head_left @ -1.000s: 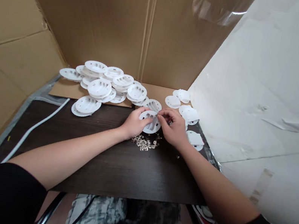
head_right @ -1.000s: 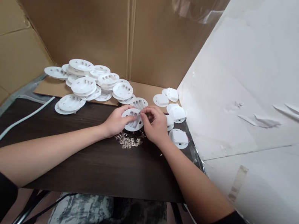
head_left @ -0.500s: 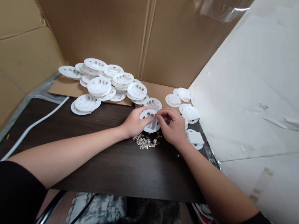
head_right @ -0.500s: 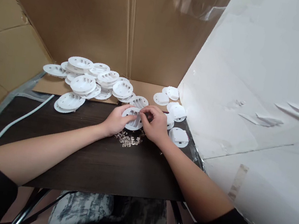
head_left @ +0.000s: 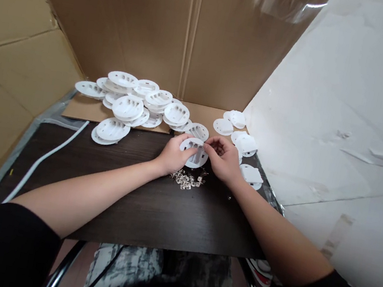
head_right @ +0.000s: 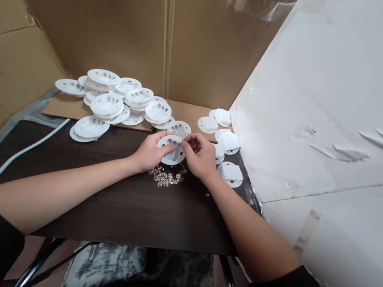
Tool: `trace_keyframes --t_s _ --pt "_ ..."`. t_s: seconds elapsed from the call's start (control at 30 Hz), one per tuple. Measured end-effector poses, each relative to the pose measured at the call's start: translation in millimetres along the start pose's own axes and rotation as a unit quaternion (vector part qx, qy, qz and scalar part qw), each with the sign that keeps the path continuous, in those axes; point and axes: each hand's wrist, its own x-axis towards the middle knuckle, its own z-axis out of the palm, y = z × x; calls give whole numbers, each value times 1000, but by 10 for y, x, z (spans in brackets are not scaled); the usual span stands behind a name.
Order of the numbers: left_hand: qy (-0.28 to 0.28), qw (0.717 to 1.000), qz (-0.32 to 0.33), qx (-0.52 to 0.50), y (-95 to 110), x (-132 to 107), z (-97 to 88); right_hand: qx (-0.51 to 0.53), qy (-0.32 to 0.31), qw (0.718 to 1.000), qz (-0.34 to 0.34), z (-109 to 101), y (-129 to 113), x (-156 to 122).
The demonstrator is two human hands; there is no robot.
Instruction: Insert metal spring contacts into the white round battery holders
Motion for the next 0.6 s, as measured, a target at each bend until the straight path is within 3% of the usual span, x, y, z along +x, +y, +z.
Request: trace_keyframes --t_s 0.27,0.6 --pt "0 1000 11 -2 -3 -3 1 2 -7 1000 25 -7 41 14" --pt "40 999 -5 -21 5 -8 3 -25 -24 999 42 4 16 12"
